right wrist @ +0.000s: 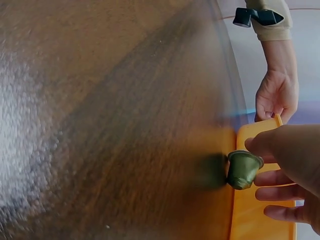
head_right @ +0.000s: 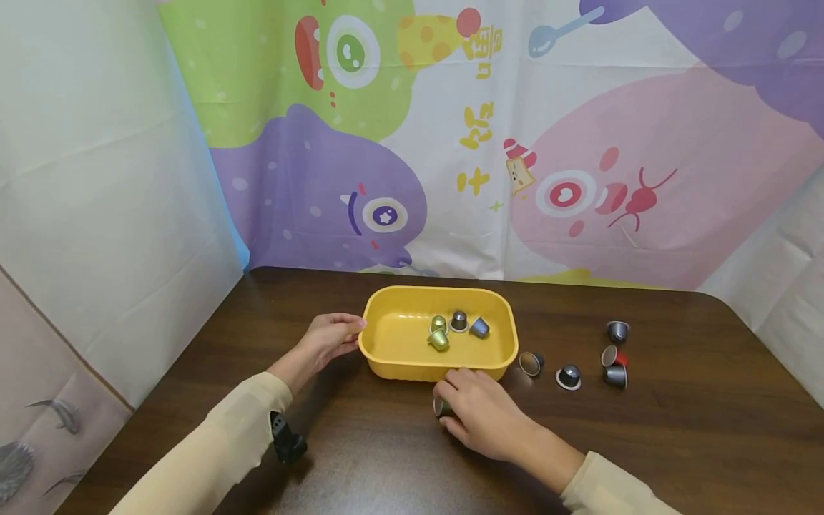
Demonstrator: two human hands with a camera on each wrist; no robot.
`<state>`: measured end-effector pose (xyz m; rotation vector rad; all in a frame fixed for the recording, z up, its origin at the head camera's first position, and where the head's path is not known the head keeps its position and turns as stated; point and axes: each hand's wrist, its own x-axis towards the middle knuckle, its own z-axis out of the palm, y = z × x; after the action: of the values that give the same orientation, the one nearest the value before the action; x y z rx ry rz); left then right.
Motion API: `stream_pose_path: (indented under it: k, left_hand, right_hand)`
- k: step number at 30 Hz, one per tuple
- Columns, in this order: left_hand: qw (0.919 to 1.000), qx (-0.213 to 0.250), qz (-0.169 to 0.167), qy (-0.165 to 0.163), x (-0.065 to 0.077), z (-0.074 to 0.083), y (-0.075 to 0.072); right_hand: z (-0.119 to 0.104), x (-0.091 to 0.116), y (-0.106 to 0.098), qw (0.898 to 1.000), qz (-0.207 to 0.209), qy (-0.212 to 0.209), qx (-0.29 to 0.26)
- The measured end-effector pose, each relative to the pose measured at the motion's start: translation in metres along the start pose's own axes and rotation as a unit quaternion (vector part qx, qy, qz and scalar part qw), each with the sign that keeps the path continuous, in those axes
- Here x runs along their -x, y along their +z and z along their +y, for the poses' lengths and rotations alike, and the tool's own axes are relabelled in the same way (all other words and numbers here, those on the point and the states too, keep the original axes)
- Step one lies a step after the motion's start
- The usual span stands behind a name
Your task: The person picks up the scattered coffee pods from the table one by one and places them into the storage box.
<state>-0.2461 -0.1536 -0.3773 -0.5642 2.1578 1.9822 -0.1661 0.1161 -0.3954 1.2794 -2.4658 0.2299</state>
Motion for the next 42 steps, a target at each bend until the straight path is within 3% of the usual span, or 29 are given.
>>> stream_pose_path:
  k: [11, 42]
  left_hand:
    - [1.0000, -0.005, 0.000, 0.000, 0.000, 0.000, 0.000]
    - [1.0000, -0.006, 0.002, 0.002, -0.001, -0.001, 0.000]
  right_hand:
    - [0.000, 0.005, 0.006, 0.999, -0.050, -0.014, 0.005]
    - [0.003, 0.005, -0.004, 0.999, -0.032, -0.039, 0.009]
